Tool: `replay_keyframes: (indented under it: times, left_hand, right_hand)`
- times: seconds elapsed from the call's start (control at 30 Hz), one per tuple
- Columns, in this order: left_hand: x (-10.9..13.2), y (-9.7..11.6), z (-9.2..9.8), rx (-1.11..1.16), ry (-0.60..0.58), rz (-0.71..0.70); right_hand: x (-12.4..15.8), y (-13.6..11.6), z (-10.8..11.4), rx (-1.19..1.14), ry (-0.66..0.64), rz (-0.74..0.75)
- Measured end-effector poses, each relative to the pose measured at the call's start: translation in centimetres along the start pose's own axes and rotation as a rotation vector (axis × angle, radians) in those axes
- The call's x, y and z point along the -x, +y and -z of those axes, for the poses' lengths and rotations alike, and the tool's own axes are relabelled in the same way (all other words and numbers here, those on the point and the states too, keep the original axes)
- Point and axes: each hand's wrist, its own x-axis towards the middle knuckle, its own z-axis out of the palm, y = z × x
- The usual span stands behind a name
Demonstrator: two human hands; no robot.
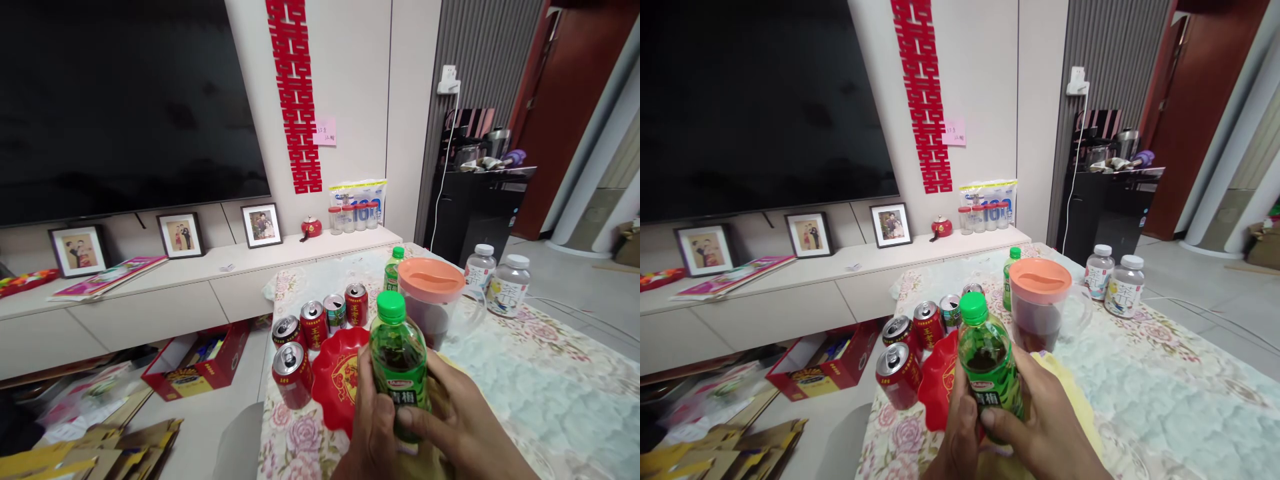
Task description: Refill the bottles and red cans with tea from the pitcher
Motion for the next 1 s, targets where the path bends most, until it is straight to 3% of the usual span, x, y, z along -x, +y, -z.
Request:
replay_keyframes:
  times: [0.2, 0.33, 0.47, 0.6, 0.8, 1.0]
  left_hand:
    - [-2.2, 0.8, 0.3, 0.156, -0.317, 0.136]
    - [-2.1, 0.2, 0.4, -0.040, -0.488, 0.030]
    - [-1.0, -0.9, 0.0, -0.220, -0.681, -0.148]
    - [-0.2, -2.2, -0.8, -0.294, -0.746, -0.298]
    - [-0.2, -2.5, -0.7, -0.318, -0.863, -0.366]
    - [0.1, -3.0, -0.5, -0.292, -0.828, -0.374]
  right_hand:
    - [1.4, 0.1, 3.1, 0.015, 0.185, -0.052]
    - [2.0, 0.2, 6.9, 0.072, 0.333, -0.006]
    - [1.3, -0.1, 10.6, 0.114, 0.598, 0.029]
    - [0.4, 1.4, 14.3, 0.203, 0.820, -0.093]
    - [0.9, 7.3, 19.9, 0.584, 1.162, -0.257]
    - [1.8, 11.4, 22.8, 0.618, 1.225, -0.314]
